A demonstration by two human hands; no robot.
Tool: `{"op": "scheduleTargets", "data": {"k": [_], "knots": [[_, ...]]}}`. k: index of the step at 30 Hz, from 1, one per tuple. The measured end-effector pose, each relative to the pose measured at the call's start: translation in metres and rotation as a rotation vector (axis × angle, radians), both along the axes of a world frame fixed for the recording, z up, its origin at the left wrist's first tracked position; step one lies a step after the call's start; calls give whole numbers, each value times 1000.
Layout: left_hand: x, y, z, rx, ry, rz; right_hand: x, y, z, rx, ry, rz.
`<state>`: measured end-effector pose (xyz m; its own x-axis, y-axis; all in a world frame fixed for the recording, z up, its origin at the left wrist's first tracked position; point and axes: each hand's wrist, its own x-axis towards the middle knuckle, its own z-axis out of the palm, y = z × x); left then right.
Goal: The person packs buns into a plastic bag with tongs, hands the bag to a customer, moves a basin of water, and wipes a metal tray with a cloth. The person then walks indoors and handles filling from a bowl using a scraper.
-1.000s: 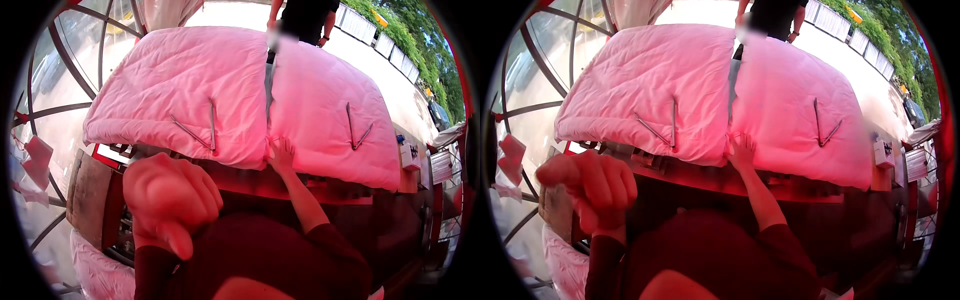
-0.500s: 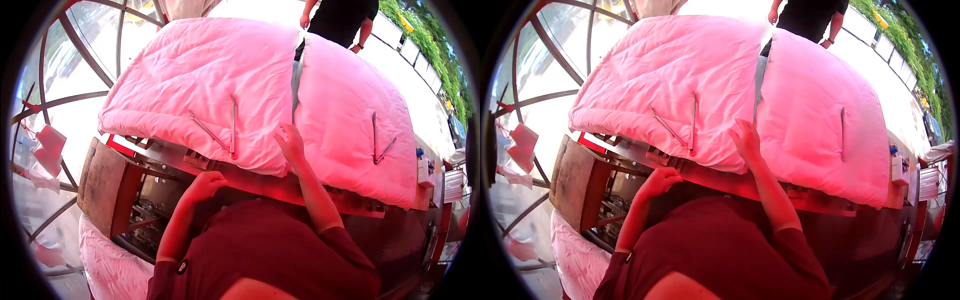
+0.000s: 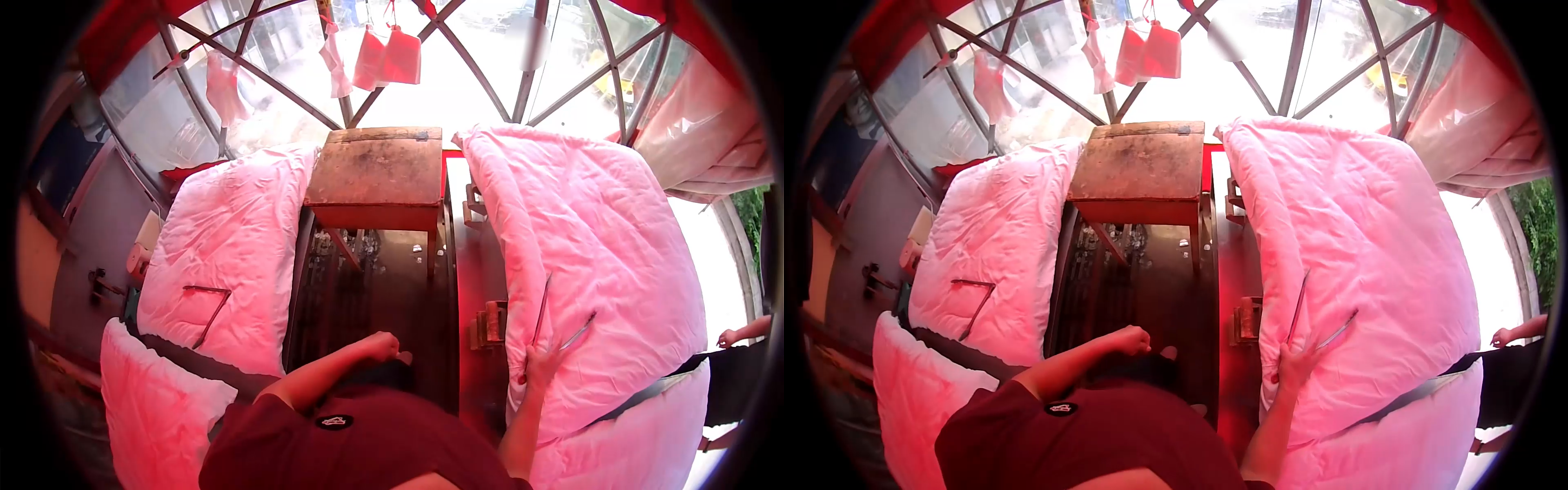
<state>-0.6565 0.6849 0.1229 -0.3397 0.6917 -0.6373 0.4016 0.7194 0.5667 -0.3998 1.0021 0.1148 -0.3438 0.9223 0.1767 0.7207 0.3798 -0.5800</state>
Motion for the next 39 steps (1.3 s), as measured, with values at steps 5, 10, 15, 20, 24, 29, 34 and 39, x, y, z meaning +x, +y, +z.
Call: {"op": "scheduleTargets", "data": {"k": [5,10,15,20,24,29,34,39], "knots": [[-40,-10,-28,27,-71,-1,14,17,20,-73,251,95],[-116,64,-58,155,-6,-195,-12,23,30,-22,-375,-175],[-225,124,-38,270,127,-208,-63,6,8,334,-270,-278],[-327,178,-98,814,359,-413,-132,14,0,219,-35,-189],[-329,243,-75,782,72,-243,-164,28,-7,276,-98,-240],[-318,265,-49,807,60,-234,-180,45,-19,171,-172,-220],[-333,280,-26,944,259,-199,-187,25,-34,289,-239,-256],[-359,331,-44,838,95,-134,-185,27,-31,307,-230,-274]]}}
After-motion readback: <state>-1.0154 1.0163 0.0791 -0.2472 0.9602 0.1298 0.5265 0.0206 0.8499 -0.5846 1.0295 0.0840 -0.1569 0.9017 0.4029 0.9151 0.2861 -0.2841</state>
